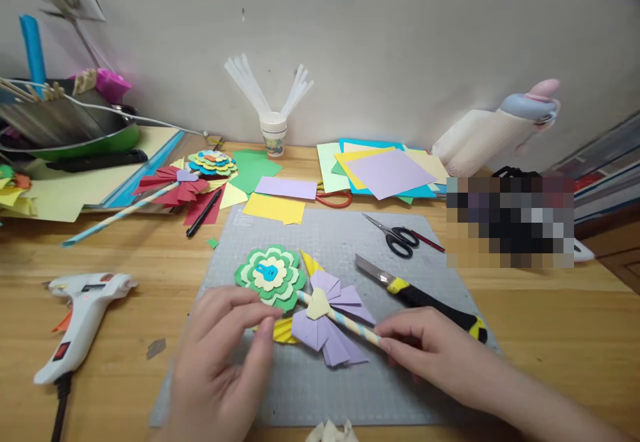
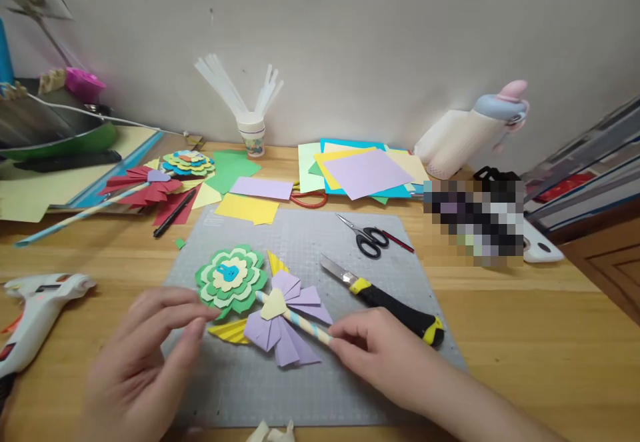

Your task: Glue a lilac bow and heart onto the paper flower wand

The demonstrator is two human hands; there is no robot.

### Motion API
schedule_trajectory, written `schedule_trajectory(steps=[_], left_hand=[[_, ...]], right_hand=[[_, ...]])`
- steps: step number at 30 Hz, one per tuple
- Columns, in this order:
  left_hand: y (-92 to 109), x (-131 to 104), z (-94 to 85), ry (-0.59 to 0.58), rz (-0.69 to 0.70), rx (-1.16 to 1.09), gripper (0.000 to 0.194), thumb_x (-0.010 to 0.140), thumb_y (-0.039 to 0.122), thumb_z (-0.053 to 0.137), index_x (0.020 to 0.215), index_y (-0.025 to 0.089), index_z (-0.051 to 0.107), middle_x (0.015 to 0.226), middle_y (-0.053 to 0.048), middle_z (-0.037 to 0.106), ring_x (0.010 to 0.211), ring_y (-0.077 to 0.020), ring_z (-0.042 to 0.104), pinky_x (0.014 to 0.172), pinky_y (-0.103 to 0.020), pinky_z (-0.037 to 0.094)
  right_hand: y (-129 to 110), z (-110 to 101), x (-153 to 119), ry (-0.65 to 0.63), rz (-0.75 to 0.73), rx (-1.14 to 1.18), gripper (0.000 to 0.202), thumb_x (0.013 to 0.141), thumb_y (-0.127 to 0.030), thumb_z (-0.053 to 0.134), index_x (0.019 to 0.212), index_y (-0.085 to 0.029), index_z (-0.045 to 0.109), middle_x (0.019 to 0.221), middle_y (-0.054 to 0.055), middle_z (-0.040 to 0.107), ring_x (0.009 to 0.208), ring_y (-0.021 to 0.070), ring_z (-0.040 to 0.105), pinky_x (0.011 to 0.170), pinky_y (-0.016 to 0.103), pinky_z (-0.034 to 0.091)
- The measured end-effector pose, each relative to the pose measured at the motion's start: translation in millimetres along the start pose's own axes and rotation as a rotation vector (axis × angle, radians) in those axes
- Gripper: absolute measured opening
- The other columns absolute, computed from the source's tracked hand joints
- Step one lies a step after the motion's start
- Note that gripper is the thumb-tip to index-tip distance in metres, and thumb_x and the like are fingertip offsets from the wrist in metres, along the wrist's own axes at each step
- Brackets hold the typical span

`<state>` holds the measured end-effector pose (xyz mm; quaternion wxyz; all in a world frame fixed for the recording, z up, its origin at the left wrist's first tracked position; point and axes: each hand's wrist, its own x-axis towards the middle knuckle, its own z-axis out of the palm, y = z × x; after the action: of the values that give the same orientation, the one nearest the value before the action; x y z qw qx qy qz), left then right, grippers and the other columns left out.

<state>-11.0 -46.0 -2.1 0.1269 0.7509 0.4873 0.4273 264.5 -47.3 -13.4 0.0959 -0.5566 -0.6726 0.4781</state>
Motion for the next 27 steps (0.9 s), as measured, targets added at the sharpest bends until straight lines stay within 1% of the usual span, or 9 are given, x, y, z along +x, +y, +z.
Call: schedule_trajectory(steps=[3,5,8,10,12,16,21,24,27], left_hand=[[-4.6,0.0,8.9,-0.06,0.037,0.185,0.015,0.08,0.014,0.058,0.092,0.023,0.063,0.095,-0.003,0.055,0.089,-0.0191,0.053,0.08,-0.036,0.04],[-4.9,0.3,12.7,-0.095,0.044,0.273,0.014,0.08,0.017,0.059,0.091,0.024,0.064,0.095,-0.003,0.055,0.09,-0.0205,0.053,0.081,-0.038,0.037],[-3.9,0.1,15.0,-0.109,0.042,0.341,0.014,0.08,0.019,0.058,0.091,0.025,0.064,0.096,-0.003,0.056,0.09,-0.0216,0.054,0.081,-0.038,0.035],[-3.3,-0.7,15.6,-0.108,0.041,0.36,0.014,0.081,0.02,0.057,0.091,0.025,0.065,0.096,-0.004,0.057,0.089,-0.022,0.053,0.08,-0.038,0.034],[-3.1,-1.5,16.2,-0.115,0.035,0.368,0.013,0.081,0.019,0.057,0.09,0.025,0.064,0.095,-0.004,0.057,0.089,-0.0222,0.053,0.079,-0.037,0.034],[-2.9,-2.0,16.5,-0.11,0.023,0.38,0.014,0.081,0.019,0.057,0.09,0.026,0.064,0.097,-0.005,0.057,0.091,-0.0235,0.052,0.078,-0.039,0.034],[-2.3,-3.0,13.8,-0.097,0.025,0.39,0.014,0.08,0.021,0.056,0.09,0.026,0.065,0.099,-0.006,0.057,0.09,-0.0249,0.052,0.074,-0.04,0.034],[-2.0,-5.3,14.3,-0.179,0.093,0.382,0.02,0.081,0.024,0.056,0.097,0.03,0.065,0.106,-0.007,0.055,0.096,-0.027,0.049,0.077,-0.042,0.033],[-1.3,-5.6,18.8,-0.239,0.122,0.373,0.023,0.082,0.023,0.056,0.101,0.031,0.065,0.11,-0.007,0.053,0.099,-0.0276,0.046,0.079,-0.042,0.033]], right_hand=[[-13.6,-9.8,-9.2,0.257,-0.238,-0.42,0.018,0.086,-0.028,0.052,0.089,-0.024,0.07,0.08,0.004,0.069,0.071,0.0182,0.064,0.062,0.028,0.049],[-29.1,-13.5,-11.1,0.342,-0.372,-0.522,0.021,0.087,-0.025,0.05,0.098,-0.025,0.068,0.089,0.006,0.071,0.078,0.0185,0.066,0.066,0.028,0.051],[-49.0,-11.4,-2.6,0.336,-0.603,-0.638,0.029,0.089,-0.02,0.046,0.112,-0.024,0.064,0.108,0.007,0.069,0.098,0.0197,0.064,0.086,0.034,0.05],[-53.3,-6.4,8.3,0.26,-0.711,-0.767,0.033,0.09,-0.017,0.045,0.119,-0.024,0.06,0.122,0.006,0.064,0.113,0.0206,0.057,0.102,0.045,0.039],[-50.1,-0.6,18.4,0.181,-0.775,-0.85,0.037,0.091,-0.017,0.045,0.126,-0.023,0.054,0.13,0.006,0.058,0.124,0.0212,0.048,0.109,0.052,0.025],[-38.6,7.7,25.3,0.164,-0.751,-0.885,0.041,0.092,-0.021,0.045,0.132,-0.022,0.047,0.131,0.007,0.056,0.129,0.0219,0.043,0.111,0.056,0.013],[-40.3,5.2,19.5,0.21,-0.71,-0.889,0.036,0.092,-0.028,0.046,0.126,-0.023,0.054,0.124,0.005,0.062,0.118,0.0211,0.052,0.112,0.049,0.008],[-42.0,-1.7,16.6,0.247,-0.671,-0.878,0.034,0.091,-0.033,0.045,0.122,-0.025,0.057,0.113,0.005,0.066,0.106,0.0221,0.058,0.106,0.048,0.022],[-37.3,-6.7,13.9,0.234,-0.583,-0.848,0.031,0.092,-0.031,0.043,0.118,-0.024,0.058,0.102,0.006,0.068,0.092,0.0219,0.061,0.086,0.042,0.042]])
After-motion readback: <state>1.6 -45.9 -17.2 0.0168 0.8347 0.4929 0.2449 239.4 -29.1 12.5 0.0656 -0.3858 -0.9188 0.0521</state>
